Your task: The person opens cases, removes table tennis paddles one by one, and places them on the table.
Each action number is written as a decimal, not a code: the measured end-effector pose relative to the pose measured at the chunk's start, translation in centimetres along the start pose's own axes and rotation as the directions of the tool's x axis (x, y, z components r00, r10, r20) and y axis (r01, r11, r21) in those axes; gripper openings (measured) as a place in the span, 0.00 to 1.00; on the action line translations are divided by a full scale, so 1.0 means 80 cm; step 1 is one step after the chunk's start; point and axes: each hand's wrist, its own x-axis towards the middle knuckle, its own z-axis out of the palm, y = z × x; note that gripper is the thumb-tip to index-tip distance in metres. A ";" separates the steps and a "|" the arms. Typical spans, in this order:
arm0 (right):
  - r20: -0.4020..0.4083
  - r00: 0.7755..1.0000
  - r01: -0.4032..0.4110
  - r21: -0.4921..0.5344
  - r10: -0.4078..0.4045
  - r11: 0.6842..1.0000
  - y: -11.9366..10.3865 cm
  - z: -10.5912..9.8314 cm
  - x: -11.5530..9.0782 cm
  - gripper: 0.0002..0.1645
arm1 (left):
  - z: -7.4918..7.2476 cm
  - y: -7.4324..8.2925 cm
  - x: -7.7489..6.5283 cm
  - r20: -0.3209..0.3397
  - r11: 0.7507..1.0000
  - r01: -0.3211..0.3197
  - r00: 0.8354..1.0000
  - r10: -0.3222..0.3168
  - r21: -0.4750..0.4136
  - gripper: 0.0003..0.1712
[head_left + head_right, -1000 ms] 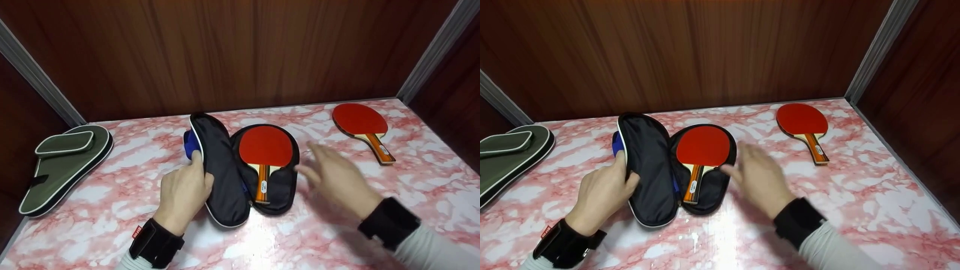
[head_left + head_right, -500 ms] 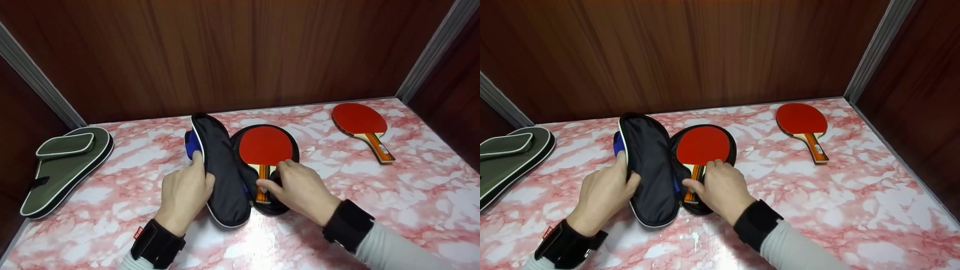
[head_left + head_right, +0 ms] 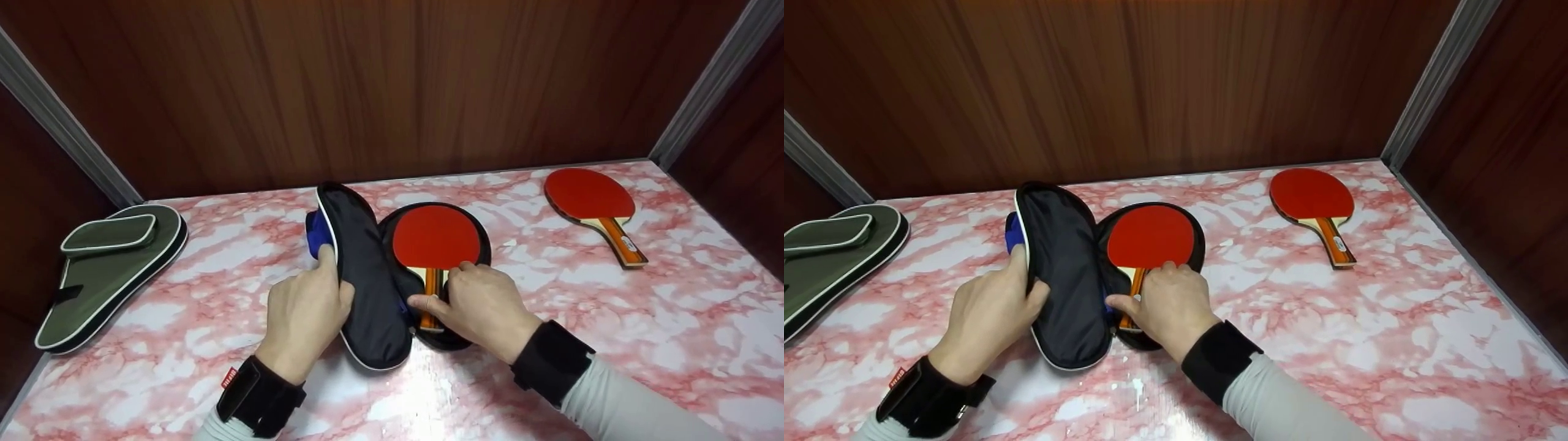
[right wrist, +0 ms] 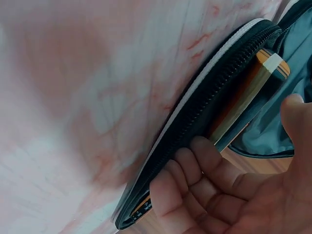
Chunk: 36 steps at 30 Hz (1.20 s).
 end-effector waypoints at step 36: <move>-0.010 1.000 0.028 0.103 -0.027 0.994 0.028 0.004 0.004 0.19 | 0.002 0.005 -0.001 0.071 1.000 0.027 0.997 -0.027 -0.002 0.27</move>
